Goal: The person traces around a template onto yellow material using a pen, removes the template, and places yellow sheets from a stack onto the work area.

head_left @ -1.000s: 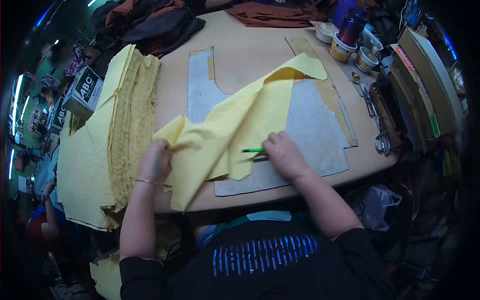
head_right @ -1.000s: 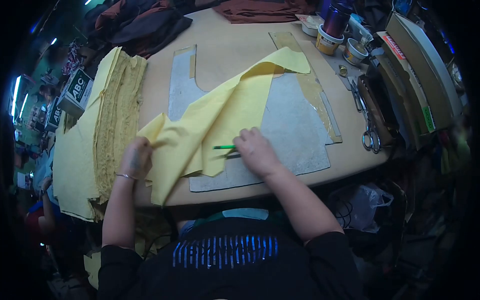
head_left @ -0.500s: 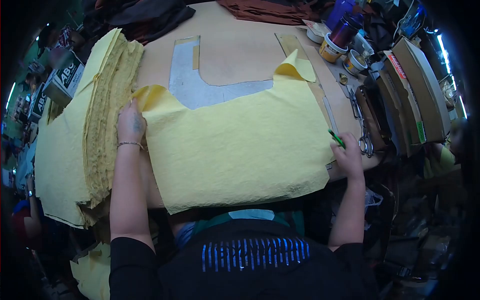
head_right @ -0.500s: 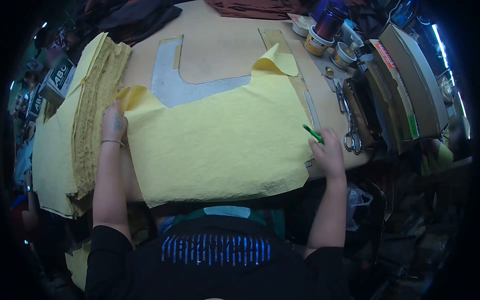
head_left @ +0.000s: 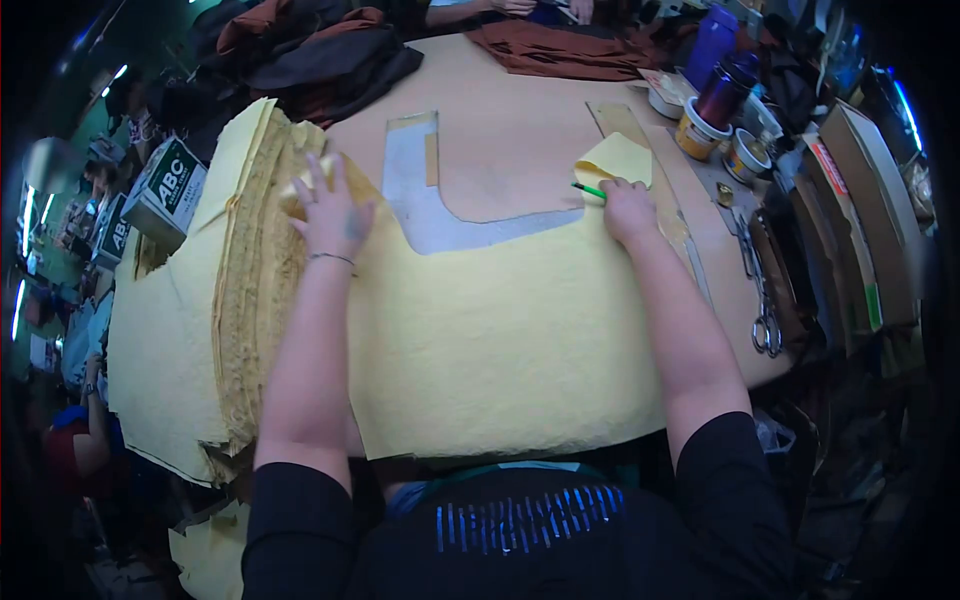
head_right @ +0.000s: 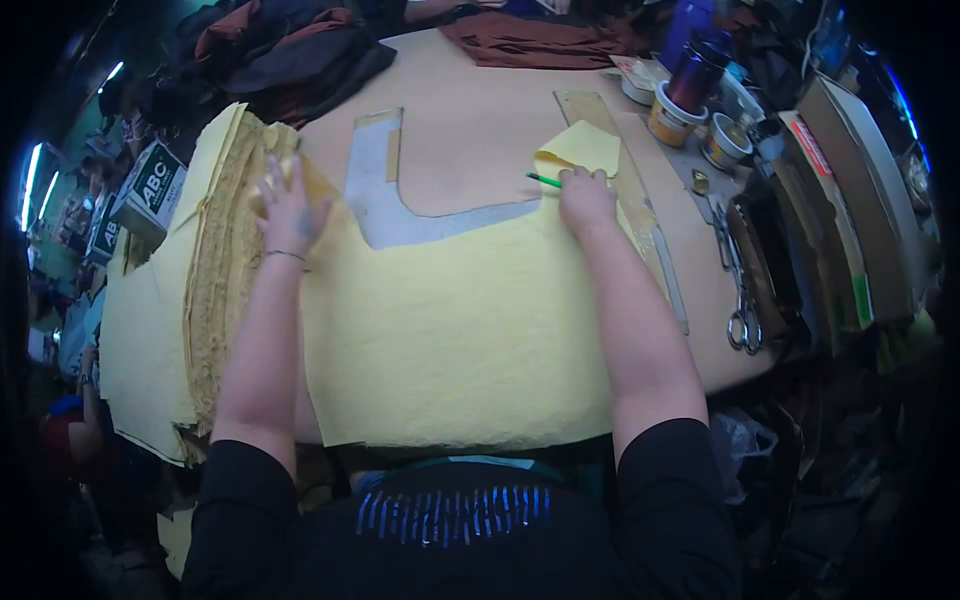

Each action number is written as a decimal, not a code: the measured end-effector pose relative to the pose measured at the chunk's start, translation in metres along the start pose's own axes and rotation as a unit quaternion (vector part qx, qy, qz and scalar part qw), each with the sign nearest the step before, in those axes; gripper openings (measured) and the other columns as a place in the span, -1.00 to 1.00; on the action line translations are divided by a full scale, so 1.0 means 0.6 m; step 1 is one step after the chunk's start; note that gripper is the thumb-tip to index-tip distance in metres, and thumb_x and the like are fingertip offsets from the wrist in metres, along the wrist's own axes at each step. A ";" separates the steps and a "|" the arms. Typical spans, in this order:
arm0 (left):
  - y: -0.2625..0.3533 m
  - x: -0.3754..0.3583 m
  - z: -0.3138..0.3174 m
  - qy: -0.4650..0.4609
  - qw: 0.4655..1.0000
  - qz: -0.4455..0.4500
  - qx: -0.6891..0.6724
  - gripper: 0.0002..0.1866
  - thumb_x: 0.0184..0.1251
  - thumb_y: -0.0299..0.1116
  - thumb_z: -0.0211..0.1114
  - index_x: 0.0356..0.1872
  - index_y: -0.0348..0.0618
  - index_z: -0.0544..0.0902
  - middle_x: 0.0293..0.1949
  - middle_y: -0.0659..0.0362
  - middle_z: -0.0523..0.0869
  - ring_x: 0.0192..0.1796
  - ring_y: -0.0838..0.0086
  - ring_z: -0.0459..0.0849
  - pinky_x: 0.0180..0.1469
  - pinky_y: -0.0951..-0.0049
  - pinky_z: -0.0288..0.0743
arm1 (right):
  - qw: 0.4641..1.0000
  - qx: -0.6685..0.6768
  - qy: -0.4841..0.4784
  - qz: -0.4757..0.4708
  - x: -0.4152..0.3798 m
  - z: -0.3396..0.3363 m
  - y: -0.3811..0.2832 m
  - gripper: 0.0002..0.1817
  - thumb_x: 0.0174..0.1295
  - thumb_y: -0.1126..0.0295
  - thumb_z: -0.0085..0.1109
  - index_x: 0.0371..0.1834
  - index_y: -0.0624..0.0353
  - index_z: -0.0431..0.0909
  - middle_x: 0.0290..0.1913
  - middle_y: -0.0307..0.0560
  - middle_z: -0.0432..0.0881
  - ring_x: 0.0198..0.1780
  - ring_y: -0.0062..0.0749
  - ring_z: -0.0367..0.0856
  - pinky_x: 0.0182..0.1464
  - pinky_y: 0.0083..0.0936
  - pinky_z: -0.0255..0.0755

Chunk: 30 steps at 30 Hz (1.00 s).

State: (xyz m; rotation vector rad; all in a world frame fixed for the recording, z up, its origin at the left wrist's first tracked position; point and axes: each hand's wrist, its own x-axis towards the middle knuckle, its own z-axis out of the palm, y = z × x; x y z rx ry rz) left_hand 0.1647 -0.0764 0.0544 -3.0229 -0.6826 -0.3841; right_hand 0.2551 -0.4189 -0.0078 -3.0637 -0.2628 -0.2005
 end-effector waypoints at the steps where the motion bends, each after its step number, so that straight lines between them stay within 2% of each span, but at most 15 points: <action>1: 0.008 -0.009 0.019 -0.023 1.000 -0.006 -0.013 -0.29 0.09 -0.06 0.11 0.27 0.14 0.03 0.33 0.13 -0.20 0.34 0.05 -0.22 0.09 -0.33 -0.04 | 1.000 -0.024 -0.009 0.012 0.017 0.001 -0.004 -0.75 0.11 0.39 -0.17 -0.15 0.07 0.42 -0.08 -0.13 0.40 -0.01 -0.18 0.34 -0.10 -0.23 0.37; 4: 0.028 -0.030 0.075 -0.105 0.993 -0.043 -0.024 -0.36 0.17 0.05 -0.05 0.26 0.16 0.05 0.33 0.10 -0.18 0.33 0.04 -0.23 0.10 -0.35 -0.13 | 0.998 -0.051 0.006 0.041 0.045 -0.008 -0.025 -0.73 0.12 0.38 -0.18 -0.12 0.04 0.42 -0.08 -0.11 0.37 -0.02 -0.16 0.34 -0.10 -0.26 0.37; 7: 0.035 -0.011 0.100 -0.149 0.983 -0.071 -0.077 -0.41 0.21 0.11 -0.21 0.26 0.17 0.07 0.32 0.12 -0.14 0.34 0.07 -0.24 0.12 -0.36 -0.25 | 0.996 -0.073 -0.009 0.053 0.081 0.000 -0.025 -0.71 0.12 0.37 -0.18 -0.09 -0.01 0.42 -0.08 -0.07 0.34 -0.02 -0.15 0.32 -0.10 -0.27 0.36; 10: 0.036 0.023 0.108 -0.152 0.982 -0.064 -0.091 -0.44 0.23 0.10 -0.24 0.25 0.22 0.09 0.32 0.15 -0.09 0.34 0.11 -0.23 0.13 -0.35 -0.32 | 0.994 -0.078 0.002 0.076 0.108 0.008 -0.032 -0.71 0.12 0.35 -0.17 -0.08 -0.03 0.42 -0.07 -0.03 0.33 0.00 -0.14 0.31 -0.09 -0.29 0.36; 18: 0.042 0.076 0.132 -0.129 0.985 -0.079 -0.088 -0.48 0.22 0.11 -0.24 0.22 0.33 0.14 0.32 0.21 -0.06 0.35 0.19 -0.21 0.13 -0.37 -0.34 | 0.990 -0.043 -0.013 0.134 0.184 0.023 -0.045 -0.69 0.13 0.35 -0.19 -0.05 -0.10 0.40 -0.05 -0.01 0.32 0.02 -0.12 0.30 -0.06 -0.24 0.33; 22: 0.039 0.081 0.132 -0.103 0.985 -0.085 -0.105 -0.45 0.19 0.14 -0.20 0.21 0.27 0.19 0.31 0.21 -0.01 0.35 0.18 -0.17 0.13 -0.36 -0.34 | 0.995 -0.027 0.014 0.091 0.172 0.030 -0.020 -0.69 0.12 0.37 -0.19 -0.06 -0.06 0.41 -0.06 -0.01 0.32 0.00 -0.11 0.31 -0.06 -0.24 0.33; 24: 0.030 0.083 0.133 -0.060 0.980 -0.098 -0.160 -0.43 0.16 0.13 -0.11 0.19 0.20 0.23 0.28 0.17 0.08 0.33 0.19 -0.09 0.17 -0.26 -0.26 | 0.998 -0.033 0.042 0.041 0.125 0.015 -0.002 -0.71 0.09 0.41 -0.15 -0.10 0.01 0.43 -0.09 0.00 0.33 -0.03 -0.12 0.32 -0.08 -0.25 0.33; 26: 0.008 0.086 0.160 0.004 0.970 -0.078 -0.230 -0.42 0.12 0.10 -0.01 0.17 0.11 0.27 0.24 0.12 0.17 0.30 0.19 0.00 0.20 -0.13 -0.19 | 0.992 0.023 0.123 0.000 0.054 0.005 0.037 -0.75 0.03 0.46 -0.07 -0.18 0.11 0.46 -0.17 0.04 0.37 -0.08 -0.10 0.34 -0.11 -0.29 0.33; 28: -0.031 0.096 0.200 0.089 0.945 -0.026 -0.314 -0.40 0.07 0.05 0.09 0.14 0.02 0.30 0.18 0.04 0.26 0.26 0.19 0.10 0.23 0.03 -0.11 | 0.984 0.046 0.174 0.014 -0.035 -0.010 0.089 -0.76 -0.03 0.43 0.07 -0.25 0.19 0.47 -0.27 0.07 0.41 -0.13 -0.06 0.35 -0.15 -0.27 0.32; 30: -0.052 0.064 0.184 0.119 0.960 -0.024 -0.250 -0.40 0.05 -0.01 0.14 0.12 -0.06 0.31 0.14 -0.02 0.29 0.22 0.18 0.17 0.22 0.14 -0.04 | 0.981 0.067 0.168 0.067 -0.130 -0.038 0.138 -0.73 -0.08 0.37 0.17 -0.30 0.25 0.47 -0.33 0.09 0.43 -0.21 -0.04 0.39 -0.17 -0.28 0.32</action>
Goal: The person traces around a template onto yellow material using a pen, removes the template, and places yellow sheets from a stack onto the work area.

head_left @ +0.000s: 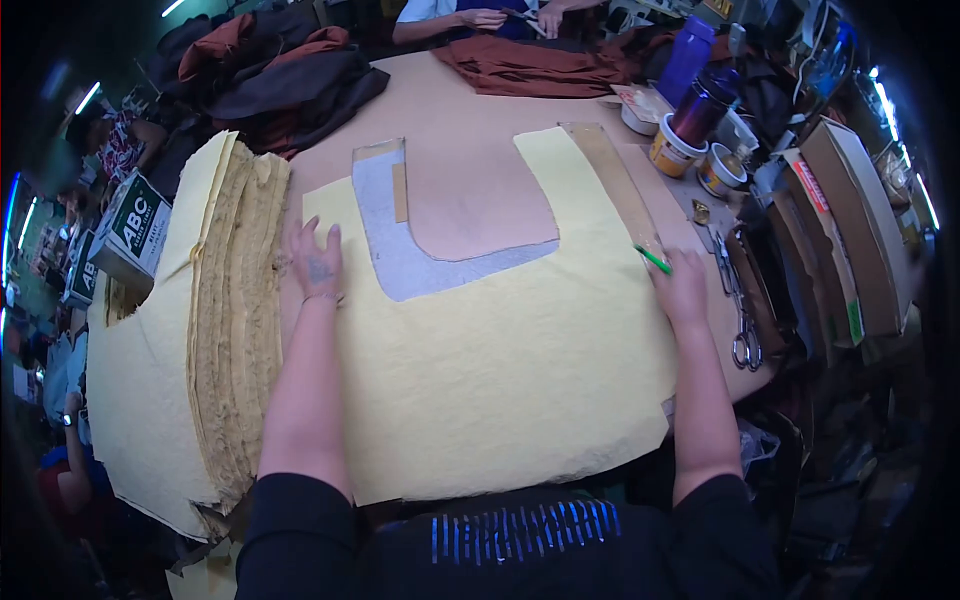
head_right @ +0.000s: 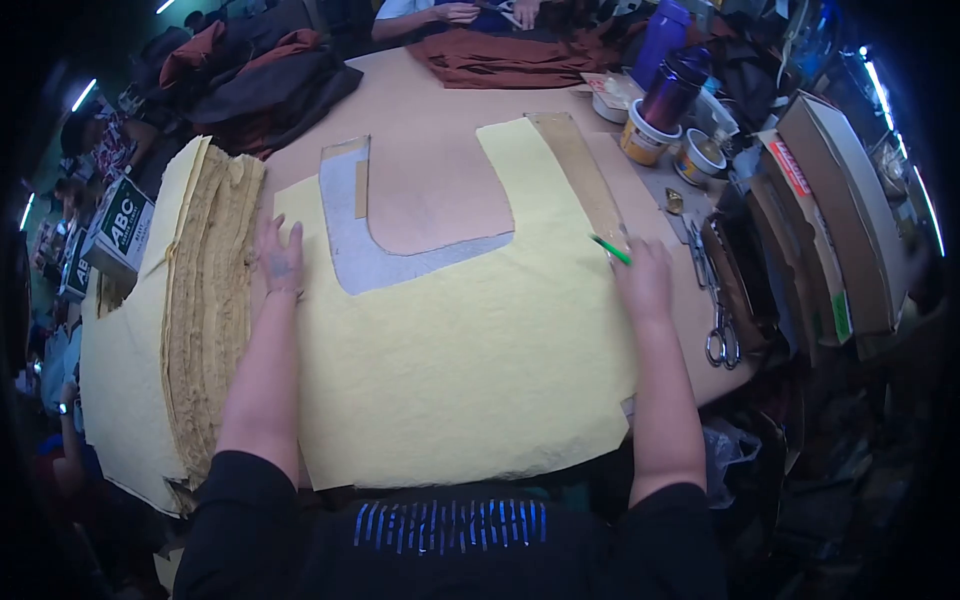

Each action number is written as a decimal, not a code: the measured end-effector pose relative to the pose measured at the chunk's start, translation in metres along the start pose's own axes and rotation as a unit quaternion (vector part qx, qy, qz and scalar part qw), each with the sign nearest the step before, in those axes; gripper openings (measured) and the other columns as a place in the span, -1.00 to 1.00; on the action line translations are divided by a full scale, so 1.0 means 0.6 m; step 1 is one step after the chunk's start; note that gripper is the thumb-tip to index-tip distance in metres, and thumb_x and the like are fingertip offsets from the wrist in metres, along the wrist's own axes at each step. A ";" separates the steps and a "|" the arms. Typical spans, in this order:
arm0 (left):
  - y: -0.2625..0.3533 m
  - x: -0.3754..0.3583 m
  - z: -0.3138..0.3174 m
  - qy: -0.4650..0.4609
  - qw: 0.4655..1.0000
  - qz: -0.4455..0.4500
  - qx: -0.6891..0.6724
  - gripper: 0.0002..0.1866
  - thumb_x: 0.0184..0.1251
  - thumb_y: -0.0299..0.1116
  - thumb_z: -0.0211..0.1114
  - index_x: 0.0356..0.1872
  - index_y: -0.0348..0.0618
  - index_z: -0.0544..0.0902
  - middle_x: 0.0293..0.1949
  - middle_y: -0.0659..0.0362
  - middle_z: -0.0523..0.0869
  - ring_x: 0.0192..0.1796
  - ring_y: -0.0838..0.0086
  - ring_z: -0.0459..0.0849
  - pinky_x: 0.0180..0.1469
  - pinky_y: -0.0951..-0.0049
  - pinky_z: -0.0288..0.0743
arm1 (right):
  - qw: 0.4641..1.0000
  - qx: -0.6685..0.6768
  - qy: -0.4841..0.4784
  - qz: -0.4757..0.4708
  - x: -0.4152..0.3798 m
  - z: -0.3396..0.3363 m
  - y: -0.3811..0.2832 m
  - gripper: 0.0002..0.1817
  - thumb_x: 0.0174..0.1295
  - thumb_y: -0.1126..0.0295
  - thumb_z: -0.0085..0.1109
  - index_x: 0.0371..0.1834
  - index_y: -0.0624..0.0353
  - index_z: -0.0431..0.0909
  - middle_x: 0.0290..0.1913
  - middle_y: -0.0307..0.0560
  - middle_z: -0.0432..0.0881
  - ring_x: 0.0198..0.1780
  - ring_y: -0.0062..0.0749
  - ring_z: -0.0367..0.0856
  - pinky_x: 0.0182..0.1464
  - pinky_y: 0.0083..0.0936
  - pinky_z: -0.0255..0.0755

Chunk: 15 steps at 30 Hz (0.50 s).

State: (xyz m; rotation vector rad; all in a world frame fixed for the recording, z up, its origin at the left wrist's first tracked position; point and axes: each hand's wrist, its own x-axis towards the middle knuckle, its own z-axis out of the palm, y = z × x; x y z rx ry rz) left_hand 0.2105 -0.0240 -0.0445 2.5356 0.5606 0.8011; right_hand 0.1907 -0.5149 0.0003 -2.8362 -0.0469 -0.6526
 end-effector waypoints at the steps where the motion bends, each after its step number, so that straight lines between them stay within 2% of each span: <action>1: -0.002 -0.024 -0.021 0.013 0.999 0.007 0.035 -0.39 0.04 -0.04 0.16 0.11 -0.11 0.31 0.12 -0.06 0.31 0.20 0.17 0.21 0.21 0.19 -0.01 | 0.999 0.021 -0.028 0.040 -0.034 -0.021 0.031 -0.71 -0.08 0.34 0.19 -0.30 0.26 0.47 -0.33 0.10 0.44 -0.24 -0.04 0.41 -0.17 -0.28 0.32; 2: -0.001 -0.051 -0.045 -0.010 0.999 -0.022 0.043 -0.39 0.03 -0.06 0.18 0.10 -0.14 0.31 0.12 -0.07 0.30 0.19 0.16 0.21 0.21 0.18 0.00 | 0.994 0.043 -0.058 0.080 -0.064 -0.037 0.054 -0.69 -0.08 0.31 0.21 -0.30 0.28 0.47 -0.33 0.11 0.45 -0.27 -0.04 0.42 -0.18 -0.28 0.32; 4: 0.006 -0.101 -0.096 -0.053 0.993 -0.085 0.064 -0.38 0.02 -0.09 0.20 0.09 -0.21 0.31 0.13 -0.09 0.28 0.19 0.13 0.22 0.21 0.15 0.00 | 0.988 0.078 -0.059 0.119 -0.108 -0.063 0.064 -0.68 -0.07 0.30 0.20 -0.30 0.30 0.47 -0.34 0.11 0.45 -0.29 -0.05 0.44 -0.18 -0.29 0.33; 7: 0.024 -0.157 -0.128 -0.054 0.990 -0.055 0.120 -0.40 0.00 -0.16 0.23 0.06 -0.27 0.32 0.07 -0.12 0.35 0.13 0.09 0.29 0.15 0.11 0.11 | 0.987 0.084 -0.042 0.131 -0.137 -0.065 0.054 -0.66 -0.05 0.28 0.19 -0.27 0.30 0.47 -0.34 0.10 0.46 -0.28 -0.05 0.44 -0.18 -0.30 0.32; 10: 0.016 -0.142 -0.113 -0.102 0.992 -0.075 0.029 -0.46 0.00 -0.25 0.22 0.01 -0.31 0.33 -0.03 -0.13 0.44 0.06 0.09 0.38 0.06 0.09 0.23 | 0.995 0.002 -0.016 0.103 -0.150 -0.059 0.034 -0.64 -0.02 0.24 0.17 -0.24 0.29 0.47 -0.33 0.10 0.45 -0.24 -0.04 0.43 -0.16 -0.28 0.30; 12: 0.000 -0.121 -0.083 -0.113 0.990 -0.084 -0.031 -0.54 0.02 -0.35 0.19 0.00 -0.24 0.35 -0.16 -0.08 0.52 -0.05 0.10 0.47 -0.04 0.09 0.32 | 0.995 -0.021 -0.008 0.096 -0.152 -0.056 0.030 -0.62 -0.01 0.21 0.16 -0.22 0.28 0.47 -0.32 0.10 0.45 -0.23 -0.02 0.42 -0.14 -0.27 0.29; 15: 0.004 -0.094 -0.056 -0.098 0.991 -0.074 0.049 -0.57 0.04 -0.39 0.16 0.02 -0.09 0.37 -0.14 -0.01 0.51 -0.04 0.15 0.46 -0.06 0.09 0.33 | 0.994 0.002 -0.009 0.107 -0.166 -0.057 0.032 -0.62 0.00 0.17 0.14 -0.22 0.25 0.47 -0.34 0.10 0.44 -0.23 -0.01 0.41 -0.14 -0.25 0.29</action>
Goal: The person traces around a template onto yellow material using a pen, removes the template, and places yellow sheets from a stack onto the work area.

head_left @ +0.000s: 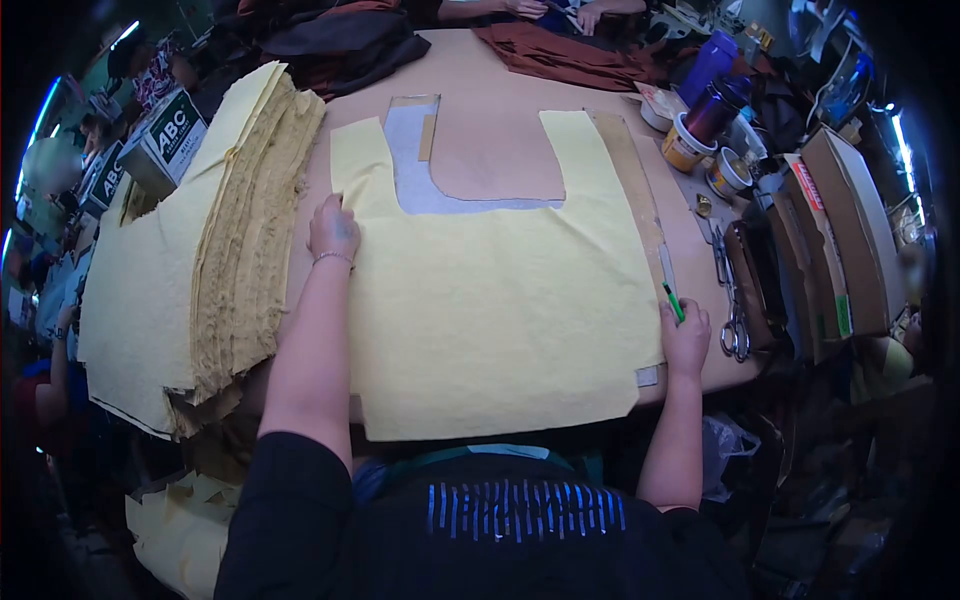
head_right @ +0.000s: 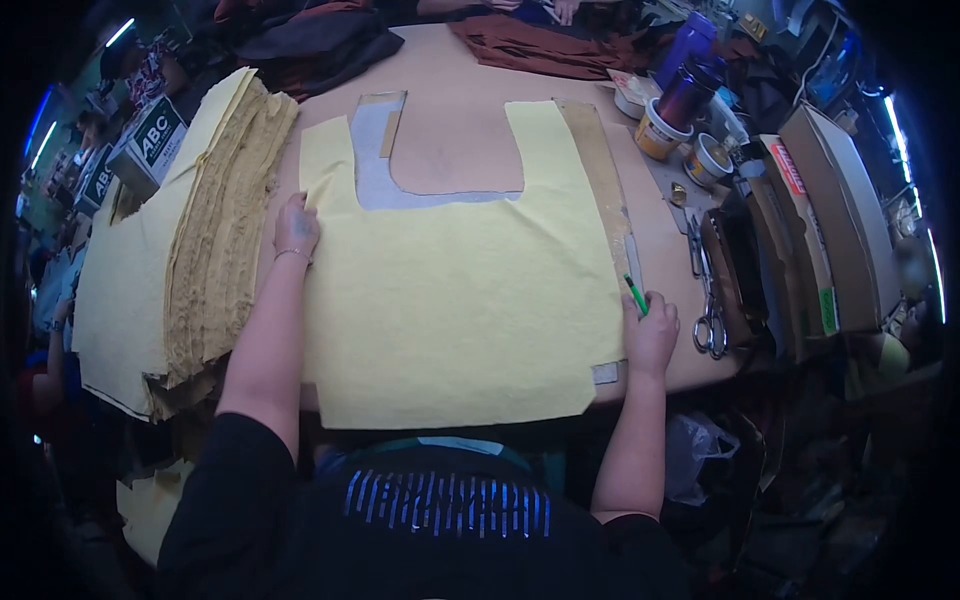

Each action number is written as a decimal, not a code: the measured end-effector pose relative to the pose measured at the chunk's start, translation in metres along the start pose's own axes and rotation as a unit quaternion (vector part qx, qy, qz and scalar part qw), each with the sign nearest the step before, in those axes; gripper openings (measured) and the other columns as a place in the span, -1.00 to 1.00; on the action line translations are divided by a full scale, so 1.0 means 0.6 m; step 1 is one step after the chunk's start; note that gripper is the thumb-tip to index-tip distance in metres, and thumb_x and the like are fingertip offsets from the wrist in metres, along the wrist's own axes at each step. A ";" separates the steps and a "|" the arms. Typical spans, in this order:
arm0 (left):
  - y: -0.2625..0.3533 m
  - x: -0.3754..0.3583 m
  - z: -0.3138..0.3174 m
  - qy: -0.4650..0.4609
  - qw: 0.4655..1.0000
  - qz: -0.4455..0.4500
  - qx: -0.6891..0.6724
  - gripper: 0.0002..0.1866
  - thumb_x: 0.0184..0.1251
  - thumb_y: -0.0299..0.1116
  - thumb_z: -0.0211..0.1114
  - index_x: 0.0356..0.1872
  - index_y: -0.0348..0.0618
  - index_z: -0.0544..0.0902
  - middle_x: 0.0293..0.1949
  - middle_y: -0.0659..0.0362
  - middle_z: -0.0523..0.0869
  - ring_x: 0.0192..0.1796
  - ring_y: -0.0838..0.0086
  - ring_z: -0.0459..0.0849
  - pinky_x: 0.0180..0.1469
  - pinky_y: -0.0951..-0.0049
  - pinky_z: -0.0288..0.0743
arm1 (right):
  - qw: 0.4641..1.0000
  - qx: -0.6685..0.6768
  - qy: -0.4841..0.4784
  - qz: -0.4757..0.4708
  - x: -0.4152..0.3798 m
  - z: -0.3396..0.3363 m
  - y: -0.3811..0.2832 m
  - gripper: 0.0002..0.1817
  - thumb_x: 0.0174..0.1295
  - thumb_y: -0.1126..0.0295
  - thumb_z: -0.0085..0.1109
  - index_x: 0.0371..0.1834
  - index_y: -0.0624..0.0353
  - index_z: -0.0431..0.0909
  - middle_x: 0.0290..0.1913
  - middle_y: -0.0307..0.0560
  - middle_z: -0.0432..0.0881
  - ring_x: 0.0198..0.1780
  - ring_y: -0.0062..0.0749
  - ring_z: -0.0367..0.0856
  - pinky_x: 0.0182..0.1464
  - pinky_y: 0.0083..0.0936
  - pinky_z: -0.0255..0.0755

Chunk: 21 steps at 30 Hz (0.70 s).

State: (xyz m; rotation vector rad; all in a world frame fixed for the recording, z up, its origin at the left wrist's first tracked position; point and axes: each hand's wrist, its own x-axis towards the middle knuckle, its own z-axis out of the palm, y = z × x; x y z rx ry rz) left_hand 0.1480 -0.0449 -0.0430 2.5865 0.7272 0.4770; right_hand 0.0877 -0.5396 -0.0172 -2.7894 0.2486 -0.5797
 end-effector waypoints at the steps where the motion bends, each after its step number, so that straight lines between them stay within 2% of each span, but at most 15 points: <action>1: 0.016 0.003 -0.005 -0.005 1.000 -0.003 0.022 -0.57 0.05 -0.37 0.16 0.02 -0.04 0.37 -0.09 0.01 0.48 -0.01 0.17 0.44 -0.05 0.09 0.33 | 1.000 -0.002 0.007 -0.002 -0.005 -0.001 -0.004 -0.62 0.00 0.16 0.14 -0.23 0.25 0.47 -0.34 0.10 0.43 -0.24 -0.01 0.40 -0.15 -0.24 0.29; 3: 0.061 0.012 -0.026 -0.011 0.998 -0.003 0.064 -0.57 0.06 -0.34 0.15 0.03 0.04 0.38 0.02 0.06 0.41 0.05 0.19 0.39 -0.04 0.09 0.32 | 1.000 -0.009 0.020 -0.004 -0.013 -0.004 -0.014 -0.63 0.00 0.15 0.14 -0.26 0.24 0.47 -0.36 0.09 0.43 -0.26 -0.02 0.40 -0.16 -0.24 0.29; 6: 0.064 0.031 -0.015 0.024 0.998 -0.017 0.055 -0.52 0.09 -0.24 0.15 0.10 0.06 0.32 0.19 0.11 0.21 0.21 0.21 0.20 0.02 -0.02 0.23 | 0.999 -0.017 0.035 -0.008 -0.029 -0.005 -0.020 -0.65 0.00 0.15 0.14 -0.31 0.22 0.46 -0.37 0.09 0.42 -0.27 -0.02 0.40 -0.18 -0.24 0.29; 9: 0.076 -0.005 -0.029 0.037 0.996 0.002 0.082 -0.44 0.14 -0.08 0.09 0.18 0.10 0.22 0.26 0.13 0.08 0.29 0.18 0.04 0.07 -0.17 0.09 | 1.000 -0.002 0.023 -0.004 -0.029 -0.009 -0.018 -0.62 -0.04 0.13 0.17 -0.33 0.25 0.46 -0.38 0.10 0.42 -0.27 -0.01 0.40 -0.20 -0.23 0.30; 11: 0.086 -0.052 -0.055 -0.004 0.995 0.010 0.100 -0.41 0.16 0.03 0.00 0.21 0.10 0.17 0.27 0.12 0.05 0.31 0.19 -0.03 0.10 -0.25 -0.03 | 1.000 0.024 0.001 -0.003 -0.012 -0.011 -0.010 -0.59 -0.06 0.11 0.19 -0.36 0.27 0.45 -0.39 0.11 0.46 -0.31 0.00 0.42 -0.23 -0.25 0.31; 12: 0.089 -0.073 -0.064 -0.025 0.993 0.009 0.112 -0.39 0.17 0.09 -0.04 0.22 0.10 0.15 0.28 0.11 0.04 0.32 0.19 -0.07 0.11 -0.29 -0.10 | 0.999 0.039 -0.015 -0.006 0.001 -0.006 -0.005 -0.58 -0.07 0.10 0.20 -0.37 0.28 0.45 -0.40 0.12 0.47 -0.33 0.00 0.43 -0.24 -0.26 0.32; 15: 0.077 -0.120 -0.063 -0.132 0.982 0.024 0.135 -0.37 0.18 0.17 -0.16 0.23 0.10 0.15 0.29 0.11 0.02 0.34 0.19 -0.11 0.16 -0.27 -0.21 | 0.990 0.100 -0.088 0.053 0.064 0.023 -0.002 -0.61 -0.03 0.12 0.18 -0.43 0.29 0.44 -0.45 0.08 0.51 -0.43 -0.21 0.48 -0.35 -0.35 0.34; 18: 0.066 -0.125 -0.057 -0.111 0.987 0.038 0.108 -0.36 0.18 0.19 -0.19 0.22 0.08 0.16 0.29 0.11 0.01 0.34 0.19 -0.13 0.17 -0.26 -0.26 | 0.968 0.059 -0.202 0.136 0.124 0.013 -0.020 -0.61 -0.01 0.13 0.18 -0.34 0.29 0.47 -0.39 -0.01 0.57 -0.42 -0.33 0.55 -0.34 -0.46 0.40; 19: 0.065 -0.124 -0.056 -0.109 0.988 0.035 0.102 -0.36 0.18 0.19 -0.20 0.22 0.08 0.16 0.29 0.11 0.01 0.34 0.18 -0.13 0.17 -0.26 -0.27 | 0.929 0.227 -0.244 0.159 0.138 0.012 -0.014 -0.64 0.02 0.15 0.16 -0.32 0.27 0.48 -0.39 -0.06 0.57 -0.41 -0.40 0.54 -0.34 -0.51 0.39; 20: 0.066 -0.124 -0.056 -0.108 0.989 0.034 0.094 -0.36 0.18 0.19 -0.21 0.22 0.07 0.16 0.29 0.11 0.02 0.34 0.18 -0.13 0.17 -0.26 -0.28 | 0.860 0.385 -0.282 0.182 0.144 0.006 -0.003 -0.66 0.05 0.17 0.14 -0.29 0.26 0.49 -0.39 -0.11 0.58 -0.40 -0.46 0.53 -0.35 -0.55 0.39; 21: 0.064 -0.124 -0.057 -0.107 0.990 0.036 0.087 -0.35 0.19 0.20 -0.22 0.22 0.06 0.16 0.29 0.11 0.02 0.34 0.18 -0.13 0.17 -0.26 -0.28 | 0.762 0.530 -0.312 0.203 0.147 0.003 0.005 -0.68 0.08 0.19 0.11 -0.27 0.24 0.49 -0.40 -0.17 0.58 -0.39 -0.53 0.53 -0.35 -0.59 0.39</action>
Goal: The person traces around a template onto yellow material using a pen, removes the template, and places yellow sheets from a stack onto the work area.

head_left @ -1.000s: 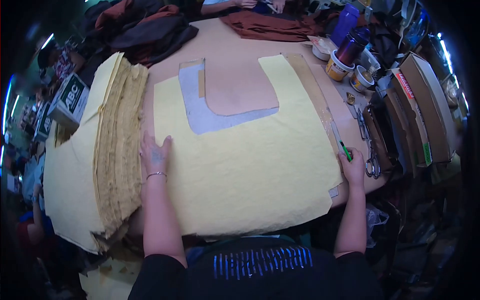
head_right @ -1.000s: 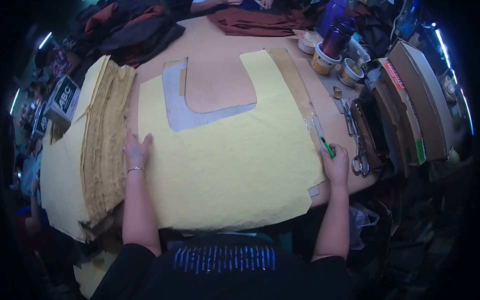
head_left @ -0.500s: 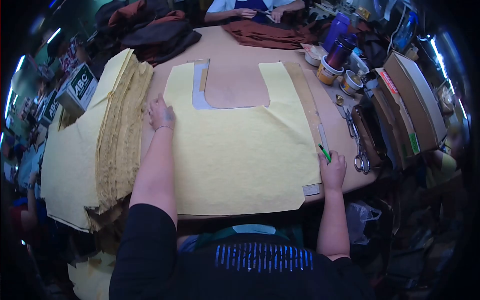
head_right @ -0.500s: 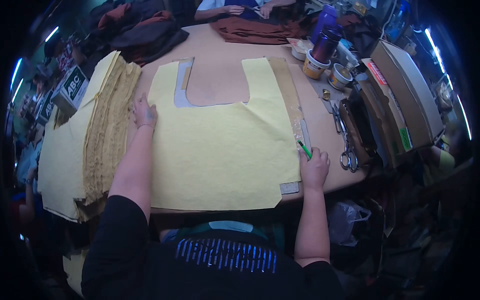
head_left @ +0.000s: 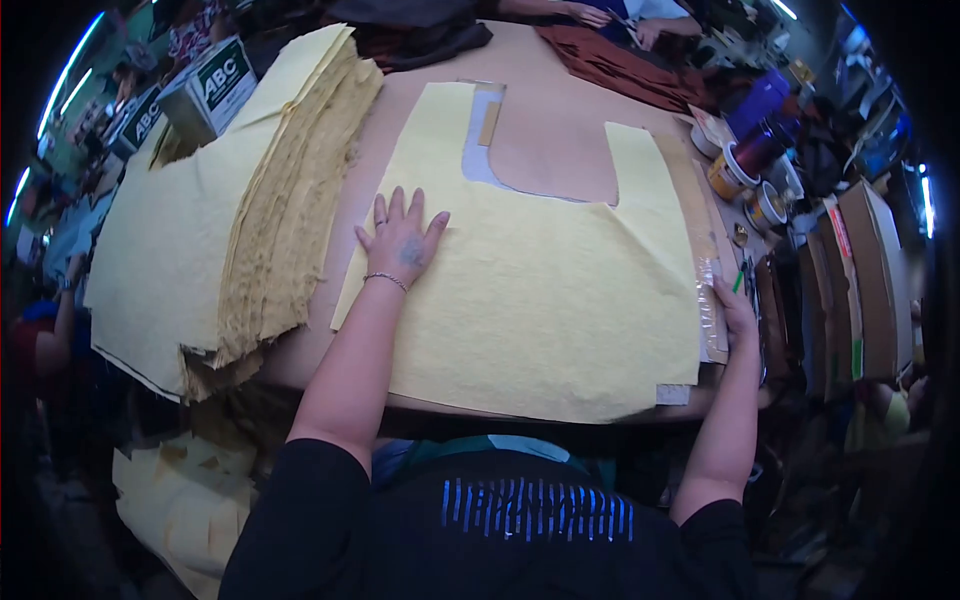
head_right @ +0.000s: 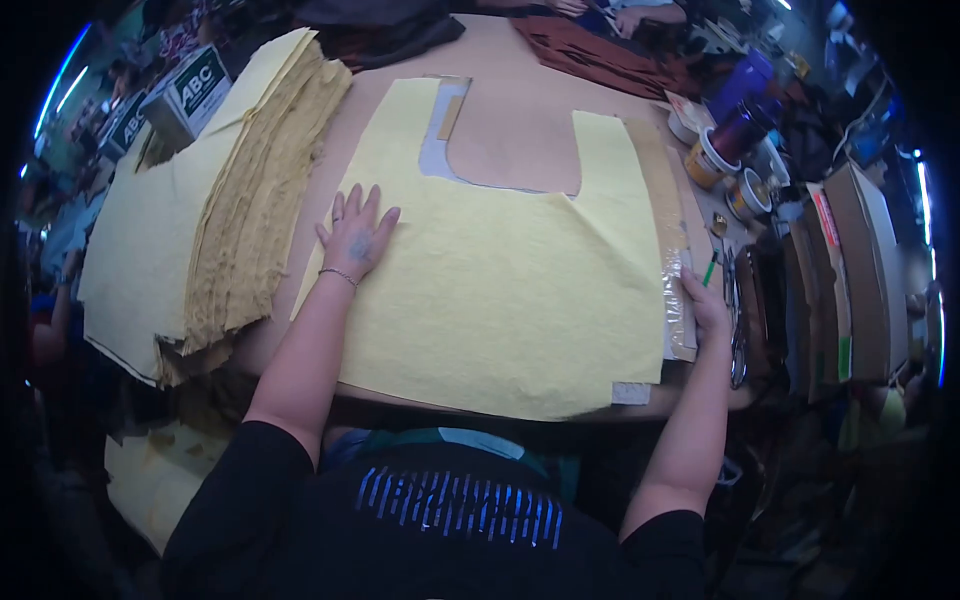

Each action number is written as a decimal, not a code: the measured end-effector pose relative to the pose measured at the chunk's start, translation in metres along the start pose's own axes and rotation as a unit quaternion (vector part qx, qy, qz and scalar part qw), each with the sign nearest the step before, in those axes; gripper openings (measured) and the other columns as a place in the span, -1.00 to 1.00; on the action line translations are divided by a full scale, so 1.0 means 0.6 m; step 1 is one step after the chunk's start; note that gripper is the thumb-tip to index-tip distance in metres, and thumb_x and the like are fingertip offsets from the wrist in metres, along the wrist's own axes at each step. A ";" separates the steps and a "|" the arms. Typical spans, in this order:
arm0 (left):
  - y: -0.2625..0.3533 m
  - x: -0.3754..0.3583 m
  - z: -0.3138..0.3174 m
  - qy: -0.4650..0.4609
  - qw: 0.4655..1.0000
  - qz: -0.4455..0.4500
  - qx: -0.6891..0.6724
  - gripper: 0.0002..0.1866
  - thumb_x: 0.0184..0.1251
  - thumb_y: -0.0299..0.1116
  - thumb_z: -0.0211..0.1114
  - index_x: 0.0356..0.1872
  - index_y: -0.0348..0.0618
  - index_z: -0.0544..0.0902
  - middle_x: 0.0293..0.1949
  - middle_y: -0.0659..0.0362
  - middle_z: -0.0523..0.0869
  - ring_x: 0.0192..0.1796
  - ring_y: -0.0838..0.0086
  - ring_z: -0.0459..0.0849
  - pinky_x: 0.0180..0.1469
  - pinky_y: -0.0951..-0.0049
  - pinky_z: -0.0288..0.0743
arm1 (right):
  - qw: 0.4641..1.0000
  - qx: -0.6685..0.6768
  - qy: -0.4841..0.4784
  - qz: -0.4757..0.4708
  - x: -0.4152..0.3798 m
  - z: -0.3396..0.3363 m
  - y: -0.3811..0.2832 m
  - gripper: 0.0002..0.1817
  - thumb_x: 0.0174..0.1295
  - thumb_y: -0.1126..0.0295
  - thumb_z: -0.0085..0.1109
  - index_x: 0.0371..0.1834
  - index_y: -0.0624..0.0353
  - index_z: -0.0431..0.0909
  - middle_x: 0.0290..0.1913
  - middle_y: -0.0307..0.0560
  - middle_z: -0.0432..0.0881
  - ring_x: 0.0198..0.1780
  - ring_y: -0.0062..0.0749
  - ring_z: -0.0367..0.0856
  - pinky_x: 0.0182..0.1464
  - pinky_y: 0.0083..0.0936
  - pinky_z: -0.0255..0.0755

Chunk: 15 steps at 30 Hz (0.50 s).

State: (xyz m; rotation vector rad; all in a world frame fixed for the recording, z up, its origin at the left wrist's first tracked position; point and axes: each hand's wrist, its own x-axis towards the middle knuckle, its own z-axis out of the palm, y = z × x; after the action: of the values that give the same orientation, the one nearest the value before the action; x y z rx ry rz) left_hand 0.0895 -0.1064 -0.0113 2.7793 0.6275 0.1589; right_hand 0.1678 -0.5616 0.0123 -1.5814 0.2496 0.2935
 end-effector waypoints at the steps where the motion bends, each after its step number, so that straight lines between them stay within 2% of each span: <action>1: -0.003 0.000 -0.001 0.002 1.000 -0.006 -0.006 -0.35 0.19 0.20 -0.23 0.22 0.04 0.16 0.29 0.12 0.02 0.34 0.19 -0.13 0.18 -0.25 -0.29 | 0.999 -0.046 0.000 0.012 -0.019 0.004 -0.024 -0.71 0.15 0.29 0.04 -0.15 0.26 0.45 -0.29 -0.16 0.57 -0.34 -0.54 0.55 -0.30 -0.62 0.42; 4: -0.003 0.004 0.001 0.000 1.000 -0.009 -0.022 -0.32 0.19 0.23 -0.28 0.22 0.00 0.16 0.29 0.15 0.03 0.34 0.24 -0.12 0.19 -0.22 -0.31 | 0.998 0.003 -0.031 -0.060 -0.046 -0.001 -0.040 -0.71 0.14 0.31 0.06 -0.15 0.26 0.44 -0.29 -0.17 0.57 -0.30 -0.53 0.55 -0.26 -0.64 0.41; 5: -0.006 0.007 0.003 0.000 1.000 -0.012 -0.029 -0.31 0.19 0.23 -0.30 0.22 -0.02 0.16 0.29 0.16 0.03 0.34 0.25 -0.12 0.20 -0.21 -0.31 | 0.994 0.003 -0.015 -0.108 -0.053 -0.008 -0.042 -0.69 0.11 0.32 0.10 -0.13 0.27 0.43 -0.28 -0.17 0.56 -0.30 -0.54 0.53 -0.24 -0.67 0.39; 8: -0.007 0.010 0.004 -0.005 0.999 -0.023 -0.033 -0.28 0.19 0.24 -0.33 0.22 -0.07 0.15 0.30 0.20 0.03 0.35 0.31 -0.11 0.22 -0.16 -0.31 | 0.984 -0.022 0.016 -0.176 -0.104 -0.010 -0.078 -0.68 0.10 0.33 0.13 -0.13 0.28 0.42 -0.30 -0.21 0.55 -0.32 -0.61 0.50 -0.25 -0.72 0.35; 10: -0.008 0.010 0.004 -0.003 0.999 -0.026 -0.031 -0.28 0.19 0.24 -0.32 0.22 -0.08 0.14 0.30 0.20 0.03 0.35 0.31 -0.11 0.22 -0.16 -0.30 | 0.968 -0.090 0.095 -0.216 -0.142 -0.007 -0.107 -0.68 0.09 0.33 0.15 -0.15 0.29 0.42 -0.34 -0.27 0.52 -0.32 -0.69 0.45 -0.24 -0.75 0.30; 11: -0.007 0.010 0.004 -0.003 0.999 -0.027 -0.025 -0.28 0.19 0.24 -0.32 0.22 -0.08 0.14 0.30 0.20 0.03 0.35 0.31 -0.11 0.22 -0.16 -0.30 | 0.949 -0.115 0.165 -0.243 -0.143 -0.031 -0.109 -0.69 0.09 0.32 0.15 -0.18 0.30 0.42 -0.35 -0.27 0.51 -0.28 -0.72 0.42 -0.20 -0.76 0.27; 12: -0.006 0.008 0.003 -0.002 0.999 -0.027 -0.020 -0.28 0.19 0.24 -0.32 0.23 -0.09 0.13 0.30 0.20 0.03 0.34 0.31 -0.10 0.22 -0.16 -0.29 | 0.955 -0.116 0.100 -0.255 -0.154 -0.065 -0.123 -0.64 0.08 0.30 0.16 -0.13 0.32 0.40 -0.31 -0.21 0.50 -0.24 -0.68 0.41 -0.12 -0.75 0.24; 14: -0.003 0.009 0.005 0.003 1.000 -0.027 -0.011 -0.27 0.19 0.24 -0.32 0.23 -0.09 0.13 0.30 0.20 0.03 0.34 0.30 -0.09 0.22 -0.16 -0.29 | 0.917 -0.156 0.225 -0.291 -0.196 -0.082 -0.151 -0.59 0.09 0.30 0.14 -0.06 0.33 0.36 -0.24 -0.16 0.50 -0.21 -0.61 0.43 -0.06 -0.72 0.25; 15: -0.004 0.010 0.007 0.006 1.000 -0.027 -0.006 -0.27 0.19 0.24 -0.31 0.23 -0.09 0.13 0.30 0.20 0.03 0.34 0.30 -0.09 0.22 -0.16 -0.29 | 0.934 -0.086 0.177 -0.297 -0.215 -0.085 -0.166 -0.60 0.10 0.31 0.13 -0.05 0.33 0.36 -0.23 -0.15 0.51 -0.19 -0.56 0.45 -0.03 -0.65 0.26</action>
State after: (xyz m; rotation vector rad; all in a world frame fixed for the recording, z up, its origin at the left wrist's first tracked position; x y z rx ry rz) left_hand 0.0945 -0.1029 -0.0157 2.7494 0.7022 0.1677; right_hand 0.0814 -0.6120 0.1508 -1.7962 0.0106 -0.4558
